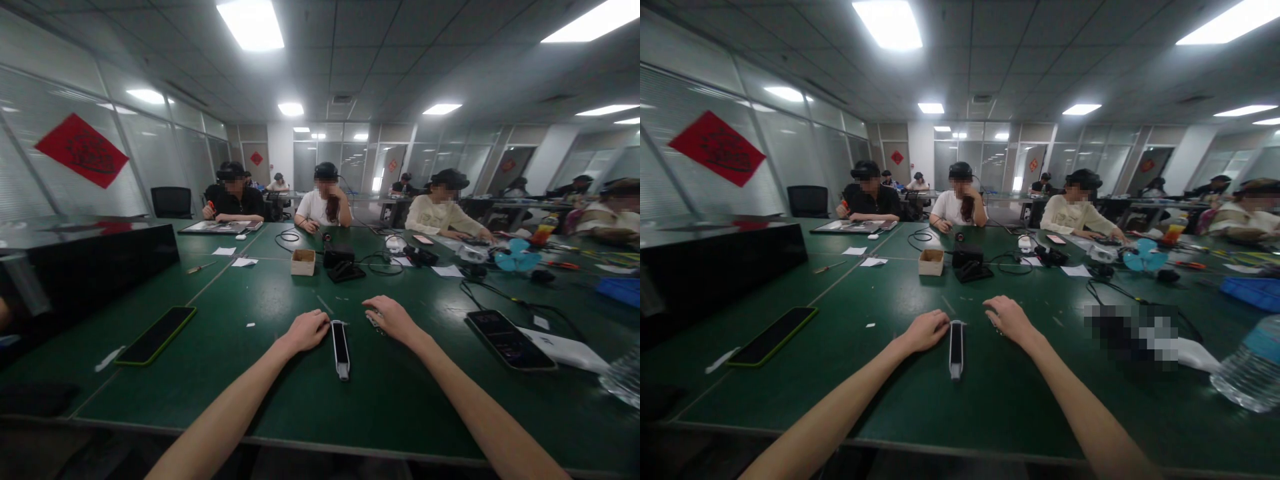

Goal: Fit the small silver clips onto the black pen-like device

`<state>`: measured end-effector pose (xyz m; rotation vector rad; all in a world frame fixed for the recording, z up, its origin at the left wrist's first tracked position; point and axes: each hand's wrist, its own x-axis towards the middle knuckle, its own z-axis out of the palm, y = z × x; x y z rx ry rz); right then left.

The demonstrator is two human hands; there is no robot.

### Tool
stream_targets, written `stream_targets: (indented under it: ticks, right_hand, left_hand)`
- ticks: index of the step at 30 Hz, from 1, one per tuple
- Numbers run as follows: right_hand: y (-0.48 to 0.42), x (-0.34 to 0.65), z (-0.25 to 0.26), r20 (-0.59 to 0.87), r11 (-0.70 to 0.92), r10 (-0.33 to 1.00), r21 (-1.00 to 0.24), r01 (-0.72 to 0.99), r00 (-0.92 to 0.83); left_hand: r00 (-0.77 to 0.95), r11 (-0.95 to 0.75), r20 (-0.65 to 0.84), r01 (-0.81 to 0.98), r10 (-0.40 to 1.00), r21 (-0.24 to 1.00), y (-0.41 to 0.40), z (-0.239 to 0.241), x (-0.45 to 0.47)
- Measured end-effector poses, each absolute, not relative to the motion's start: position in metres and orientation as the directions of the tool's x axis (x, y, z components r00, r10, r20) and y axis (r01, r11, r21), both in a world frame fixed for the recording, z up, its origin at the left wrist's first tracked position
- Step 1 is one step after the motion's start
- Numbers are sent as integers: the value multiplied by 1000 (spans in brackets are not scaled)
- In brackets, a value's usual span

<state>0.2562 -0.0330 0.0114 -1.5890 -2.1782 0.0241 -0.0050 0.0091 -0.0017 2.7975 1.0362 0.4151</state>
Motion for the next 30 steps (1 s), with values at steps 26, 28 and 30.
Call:
stream_targets:
  ticks: [26,28,30]
  right_hand:
    - [-32,306,22,334,64,942,-261,963,28]
    - [-30,321,17,317,-16,944,-220,975,87]
    - [-27,337,9,271,-108,950,-177,978,154]
  left_hand:
    - [725,-753,208,621,657,217,10,-2,-4]
    - [721,-748,202,625,663,224,10,-2,-4]
    - [718,-745,203,627,666,229,10,-3,-4]
